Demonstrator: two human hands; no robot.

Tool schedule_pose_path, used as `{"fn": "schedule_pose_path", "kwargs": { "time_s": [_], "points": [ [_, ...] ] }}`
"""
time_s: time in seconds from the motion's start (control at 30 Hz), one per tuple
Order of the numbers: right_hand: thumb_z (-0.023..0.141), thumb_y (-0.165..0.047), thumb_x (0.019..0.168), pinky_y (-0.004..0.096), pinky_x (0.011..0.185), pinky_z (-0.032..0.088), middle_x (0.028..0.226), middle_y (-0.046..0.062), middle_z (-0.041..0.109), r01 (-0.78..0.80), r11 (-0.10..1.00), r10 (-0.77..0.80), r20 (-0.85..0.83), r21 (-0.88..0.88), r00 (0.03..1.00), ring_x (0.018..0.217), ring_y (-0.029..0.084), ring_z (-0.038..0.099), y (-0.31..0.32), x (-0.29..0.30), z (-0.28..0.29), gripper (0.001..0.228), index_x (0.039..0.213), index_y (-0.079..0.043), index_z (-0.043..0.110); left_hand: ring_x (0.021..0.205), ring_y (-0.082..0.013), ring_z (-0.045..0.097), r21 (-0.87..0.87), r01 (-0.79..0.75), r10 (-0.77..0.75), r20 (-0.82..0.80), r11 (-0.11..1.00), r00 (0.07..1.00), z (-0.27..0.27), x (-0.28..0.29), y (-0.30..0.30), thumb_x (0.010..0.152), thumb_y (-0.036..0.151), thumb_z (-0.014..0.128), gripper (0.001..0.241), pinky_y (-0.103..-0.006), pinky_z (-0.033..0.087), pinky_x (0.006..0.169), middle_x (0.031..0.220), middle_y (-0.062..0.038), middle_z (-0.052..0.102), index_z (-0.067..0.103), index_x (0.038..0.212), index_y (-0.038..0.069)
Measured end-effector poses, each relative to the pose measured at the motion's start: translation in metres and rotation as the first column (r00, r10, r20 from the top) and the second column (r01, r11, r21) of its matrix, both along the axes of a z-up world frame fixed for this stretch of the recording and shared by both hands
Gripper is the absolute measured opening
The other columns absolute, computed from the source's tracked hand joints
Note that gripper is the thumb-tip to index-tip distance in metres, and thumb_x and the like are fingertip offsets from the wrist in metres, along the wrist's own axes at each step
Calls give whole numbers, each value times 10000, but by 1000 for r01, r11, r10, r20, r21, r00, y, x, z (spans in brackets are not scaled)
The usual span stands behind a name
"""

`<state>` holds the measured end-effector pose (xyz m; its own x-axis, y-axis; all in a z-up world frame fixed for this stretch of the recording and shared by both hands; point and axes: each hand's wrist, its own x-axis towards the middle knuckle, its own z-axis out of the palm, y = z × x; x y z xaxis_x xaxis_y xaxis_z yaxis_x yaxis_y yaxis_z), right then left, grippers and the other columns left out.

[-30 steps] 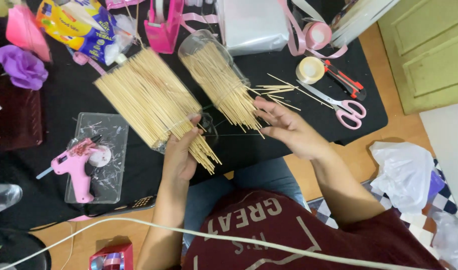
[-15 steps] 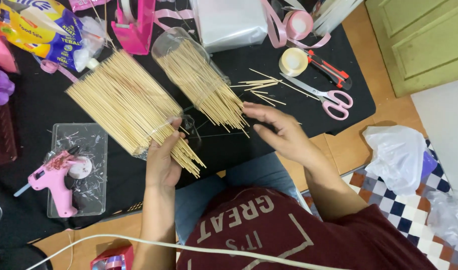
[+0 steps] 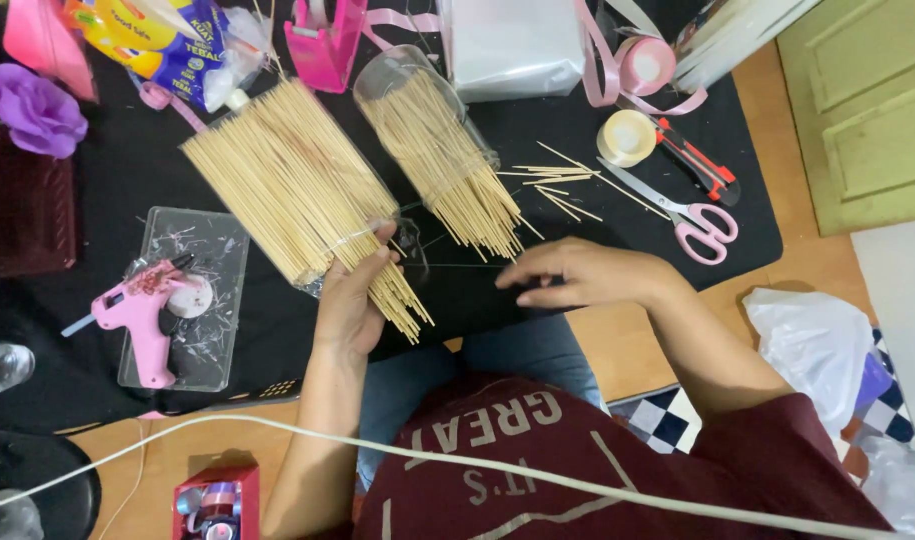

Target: The person is bundling bamboo skewers and inserting them into a clear plastic container on a workspace.

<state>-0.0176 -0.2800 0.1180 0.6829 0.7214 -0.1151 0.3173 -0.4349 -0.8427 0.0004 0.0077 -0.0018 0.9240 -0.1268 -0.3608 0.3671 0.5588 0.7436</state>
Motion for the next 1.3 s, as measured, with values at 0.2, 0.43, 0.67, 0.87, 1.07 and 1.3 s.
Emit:
{"fn": "schedule_pose_path", "kwargs": {
  "time_s": [0.2, 0.43, 0.67, 0.87, 1.07, 1.3],
  "points": [
    [696, -235, 945, 369, 757, 614, 944, 117, 791, 19, 999, -19, -25, -29, 1000, 871, 267, 757, -4, 17, -9, 205, 1081, -111, 785, 918, -125, 658, -10, 17, -17, -21, 1000, 1000, 4, 0, 1, 924, 38, 670, 449, -301, 572, 848, 1324, -84, 679, 598, 1367, 58],
    [688, -291, 933, 406, 638, 589, 779, 141, 781, 41, 950, -49, -18, -308, 999, 700, 295, 751, -12, 32, -6, 243, 1025, -106, 817, 920, -143, 663, -41, 18, -19, -27, 999, 999, -1, 2, 2, 926, 27, 676, 439, -321, 570, 851, 1328, -103, 678, 603, 1357, 54],
    [702, -254, 919, 353, 589, 589, 784, 98, 771, 84, 947, -99, -33, -311, 995, 707, 246, 736, -17, 34, -16, 179, 949, -122, 819, 940, -137, 645, -46, 40, -40, -16, 998, 999, 2, 1, 3, 946, 29, 658, 457, -323, 555, 869, 1370, -114, 652, 575, 1394, 51],
    [705, -234, 920, 346, 603, 593, 857, 122, 771, 120, 955, -123, 6, -272, 992, 743, 247, 736, -7, 31, -13, 184, 1007, -105, 804, 923, -134, 659, -63, 24, -26, -34, 998, 999, 0, 1, 3, 932, 23, 675, 445, -311, 572, 855, 1346, -109, 668, 592, 1368, 56],
    [703, -277, 920, 359, 630, 604, 944, 175, 781, 9, 974, -35, -107, -228, 994, 790, 279, 757, 9, 22, -16, 266, 1090, -86, 779, 963, -153, 671, -62, 27, -29, -35, 998, 999, -14, 5, 4, 934, 26, 676, 419, -335, 587, 875, 1347, -106, 663, 608, 1347, 57],
    [722, -236, 903, 320, 661, 616, 1048, 177, 784, 31, 986, -55, -141, -166, 989, 844, 260, 766, 13, 20, -19, 312, 1170, -79, 758, 999, -177, 701, -109, 13, -18, -53, 994, 998, 3, 1, 2, 934, 13, 667, 422, -366, 614, 890, 1324, -117, 665, 597, 1350, 31]
  ]
}}
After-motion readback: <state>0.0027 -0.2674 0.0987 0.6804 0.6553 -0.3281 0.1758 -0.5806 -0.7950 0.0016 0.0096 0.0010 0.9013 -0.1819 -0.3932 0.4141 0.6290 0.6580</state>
